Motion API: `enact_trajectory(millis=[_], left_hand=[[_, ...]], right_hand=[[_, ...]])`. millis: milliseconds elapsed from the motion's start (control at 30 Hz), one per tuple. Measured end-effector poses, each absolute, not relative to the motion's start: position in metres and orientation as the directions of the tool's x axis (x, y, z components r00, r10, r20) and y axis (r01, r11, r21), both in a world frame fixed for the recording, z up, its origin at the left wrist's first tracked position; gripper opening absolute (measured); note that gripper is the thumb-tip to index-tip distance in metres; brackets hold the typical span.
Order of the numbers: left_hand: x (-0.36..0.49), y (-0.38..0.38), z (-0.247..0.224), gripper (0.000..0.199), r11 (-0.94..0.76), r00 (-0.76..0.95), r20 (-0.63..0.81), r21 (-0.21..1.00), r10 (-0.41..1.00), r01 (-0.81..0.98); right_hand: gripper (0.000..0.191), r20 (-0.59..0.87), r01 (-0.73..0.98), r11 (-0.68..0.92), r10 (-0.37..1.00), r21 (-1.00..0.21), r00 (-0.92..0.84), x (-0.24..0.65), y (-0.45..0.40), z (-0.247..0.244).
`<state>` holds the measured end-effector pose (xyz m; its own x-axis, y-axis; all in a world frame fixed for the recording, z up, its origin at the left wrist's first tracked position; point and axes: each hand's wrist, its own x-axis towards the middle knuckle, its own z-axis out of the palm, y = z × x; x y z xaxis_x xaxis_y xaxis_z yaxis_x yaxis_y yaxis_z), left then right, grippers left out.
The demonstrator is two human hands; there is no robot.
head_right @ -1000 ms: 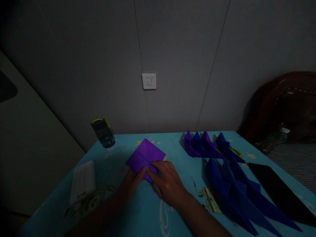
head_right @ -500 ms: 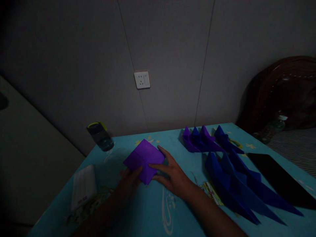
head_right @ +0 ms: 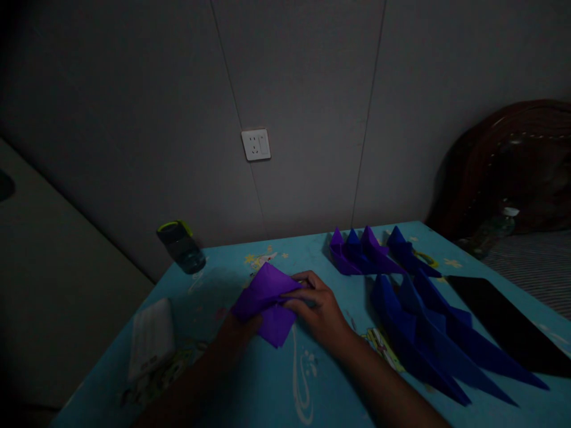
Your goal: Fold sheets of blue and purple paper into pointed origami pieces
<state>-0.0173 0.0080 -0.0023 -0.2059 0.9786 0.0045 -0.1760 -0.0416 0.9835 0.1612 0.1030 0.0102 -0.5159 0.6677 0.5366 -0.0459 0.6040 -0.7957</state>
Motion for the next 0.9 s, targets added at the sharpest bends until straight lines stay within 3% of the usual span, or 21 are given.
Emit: enact_trajectory(millis=[67,200,233,367,467,733,833,900], left_hand=[[-0.02,0.009,0.0023,0.06,-0.047,-0.283,0.031,0.998,0.959,-0.051],[-0.0204,0.0104,0.0075,0.088,-0.107,-0.32,0.079,0.992,0.944,-0.071],[-0.0199,0.0104,0.0081,0.087,-0.121,-0.323,0.091,0.99,0.942,-0.075],[-0.02,0.0097,0.009,0.041,-0.134,-0.325,0.161,0.985,0.932,0.105],[-0.0228,0.0099,0.0068,0.023,-0.129,-0.326,0.198,0.967,0.924,0.222],[-0.0247,0.0099,0.006,0.025,-0.095,-0.389,0.204,0.955,0.899,0.28],[-0.024,0.01,0.0055,0.025,-0.105,-0.415,0.187,0.971,0.89,0.213],[-0.0233,0.0104,0.0037,0.037,-0.136,-0.403,0.169,0.985,0.9,0.11]], right_hand=[[0.016,0.523,-0.028,0.588,0.697,-0.809,-0.491,0.1609,0.1037,0.0106],[0.017,0.523,0.002,0.583,0.729,-0.812,-0.441,0.1604,0.1036,0.0121],[0.017,0.525,0.005,0.584,0.733,-0.812,-0.433,0.1604,0.1036,0.0122],[0.02,0.507,0.009,0.566,0.746,-0.825,-0.431,0.1607,0.105,0.0098],[0.021,0.486,0.007,0.544,0.755,-0.839,-0.44,0.1606,0.1068,0.0079],[0.021,0.413,-0.075,0.424,0.803,-0.902,-0.429,0.1596,0.1056,0.0172],[0.023,0.3,-0.087,0.29,0.86,-0.953,-0.413,0.159,0.1056,0.0174],[0.032,0.217,-0.12,0.185,0.896,-0.975,-0.388,0.1578,0.1058,0.016]])
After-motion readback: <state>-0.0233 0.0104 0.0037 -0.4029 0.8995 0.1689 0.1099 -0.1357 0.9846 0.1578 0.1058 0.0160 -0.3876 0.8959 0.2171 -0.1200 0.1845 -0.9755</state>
